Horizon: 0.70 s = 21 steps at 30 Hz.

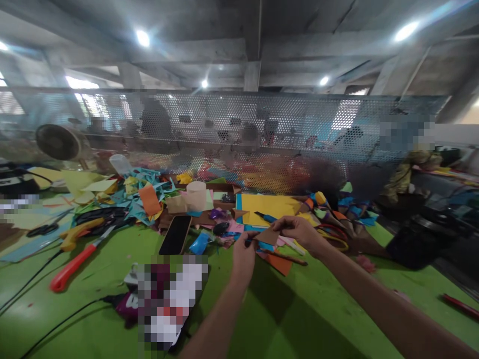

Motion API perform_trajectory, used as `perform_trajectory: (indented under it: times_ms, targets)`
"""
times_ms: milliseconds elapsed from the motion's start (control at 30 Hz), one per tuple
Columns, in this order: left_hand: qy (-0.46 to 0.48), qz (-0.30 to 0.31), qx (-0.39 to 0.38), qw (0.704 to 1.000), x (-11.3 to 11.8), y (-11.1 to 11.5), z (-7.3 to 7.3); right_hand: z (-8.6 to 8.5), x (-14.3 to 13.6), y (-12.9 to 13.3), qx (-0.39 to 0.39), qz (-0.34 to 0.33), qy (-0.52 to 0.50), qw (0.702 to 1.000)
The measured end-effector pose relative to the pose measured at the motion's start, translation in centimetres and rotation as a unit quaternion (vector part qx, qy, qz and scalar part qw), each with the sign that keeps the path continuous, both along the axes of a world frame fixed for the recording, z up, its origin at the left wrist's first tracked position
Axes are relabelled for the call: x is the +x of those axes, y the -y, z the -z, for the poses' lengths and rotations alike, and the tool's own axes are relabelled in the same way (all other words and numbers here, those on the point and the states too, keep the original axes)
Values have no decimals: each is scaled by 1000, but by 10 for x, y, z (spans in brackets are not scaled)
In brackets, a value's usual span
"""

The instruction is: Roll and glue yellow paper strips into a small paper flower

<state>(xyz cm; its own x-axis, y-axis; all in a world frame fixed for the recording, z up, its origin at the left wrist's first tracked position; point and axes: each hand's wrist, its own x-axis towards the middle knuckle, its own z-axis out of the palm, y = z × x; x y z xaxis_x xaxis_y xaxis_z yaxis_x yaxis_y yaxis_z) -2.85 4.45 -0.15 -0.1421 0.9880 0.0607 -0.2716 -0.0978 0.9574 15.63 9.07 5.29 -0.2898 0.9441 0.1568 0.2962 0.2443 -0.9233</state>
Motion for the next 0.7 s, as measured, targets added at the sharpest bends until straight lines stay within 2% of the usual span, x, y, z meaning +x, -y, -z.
perform_trajectory:
  times_ms: [167,333,433,700]
  targets:
    - [31,-1,-23,999,0,0,2,2,6,7,17,18,-10,1000]
    - [105,85,-70,988,3,5,0,7,14,19,51,47,-4,998]
    - [123,111,-74,983,5,8,-3,8,17,25,67,56,18,996]
    - [106,82,-73,988,5,3,-2,-3,15,49,162,140,89,973]
